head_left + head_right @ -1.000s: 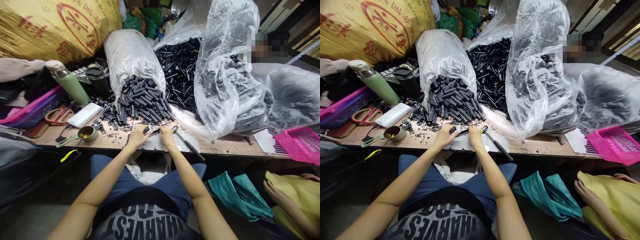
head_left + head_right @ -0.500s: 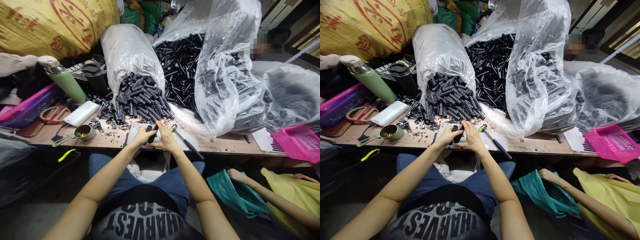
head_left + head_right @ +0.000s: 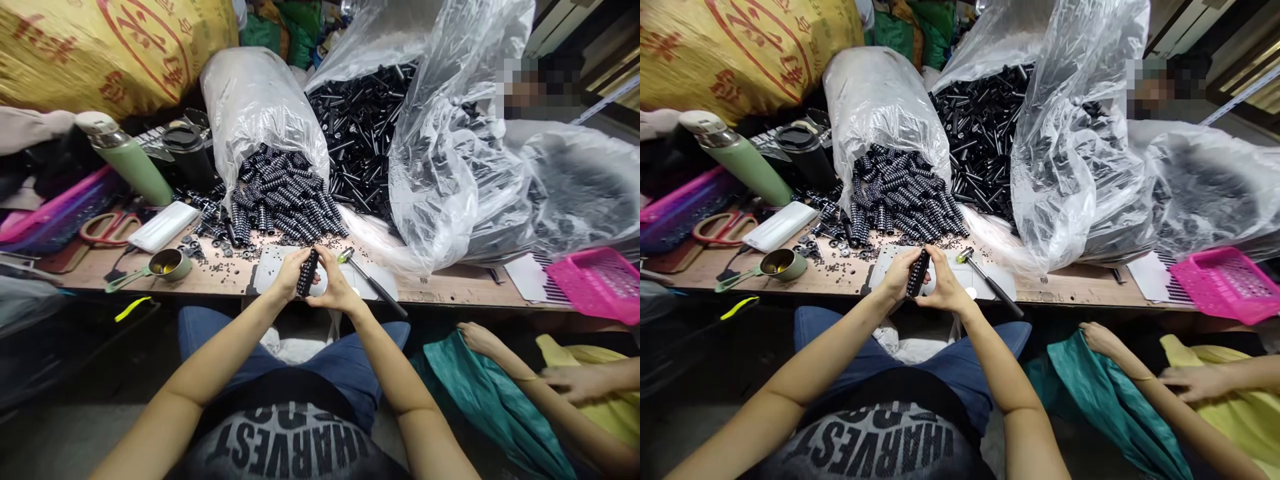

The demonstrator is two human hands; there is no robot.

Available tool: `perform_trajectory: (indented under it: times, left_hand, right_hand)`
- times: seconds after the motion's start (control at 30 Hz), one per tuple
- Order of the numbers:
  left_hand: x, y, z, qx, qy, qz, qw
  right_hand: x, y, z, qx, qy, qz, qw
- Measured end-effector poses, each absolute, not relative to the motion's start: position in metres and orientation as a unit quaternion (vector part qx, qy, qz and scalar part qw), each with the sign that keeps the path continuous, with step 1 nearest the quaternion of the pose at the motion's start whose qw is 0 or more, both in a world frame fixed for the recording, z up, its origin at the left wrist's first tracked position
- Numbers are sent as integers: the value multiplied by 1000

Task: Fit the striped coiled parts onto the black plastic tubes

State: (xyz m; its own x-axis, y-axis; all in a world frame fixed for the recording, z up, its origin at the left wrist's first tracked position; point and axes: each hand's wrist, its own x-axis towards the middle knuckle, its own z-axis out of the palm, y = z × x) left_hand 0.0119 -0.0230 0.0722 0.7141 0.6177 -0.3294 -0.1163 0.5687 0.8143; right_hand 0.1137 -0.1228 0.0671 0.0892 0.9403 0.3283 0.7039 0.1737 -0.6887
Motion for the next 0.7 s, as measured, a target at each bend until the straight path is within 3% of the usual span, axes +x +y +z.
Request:
perform_trajectory:
  times: [0.47, 0.57, 0.7]
  left_hand:
    - [20, -32, 57, 485, 348, 175, 783]
    - [21, -38, 40, 651, 300, 222, 661]
    - [21, -40, 13, 876, 213, 235, 364]
  right_hand:
    - [103, -128, 52, -695, -580, 165, 392]
    - [103, -127, 37, -741, -550, 126, 366]
    - [114, -135, 17, -783, -526, 93, 317]
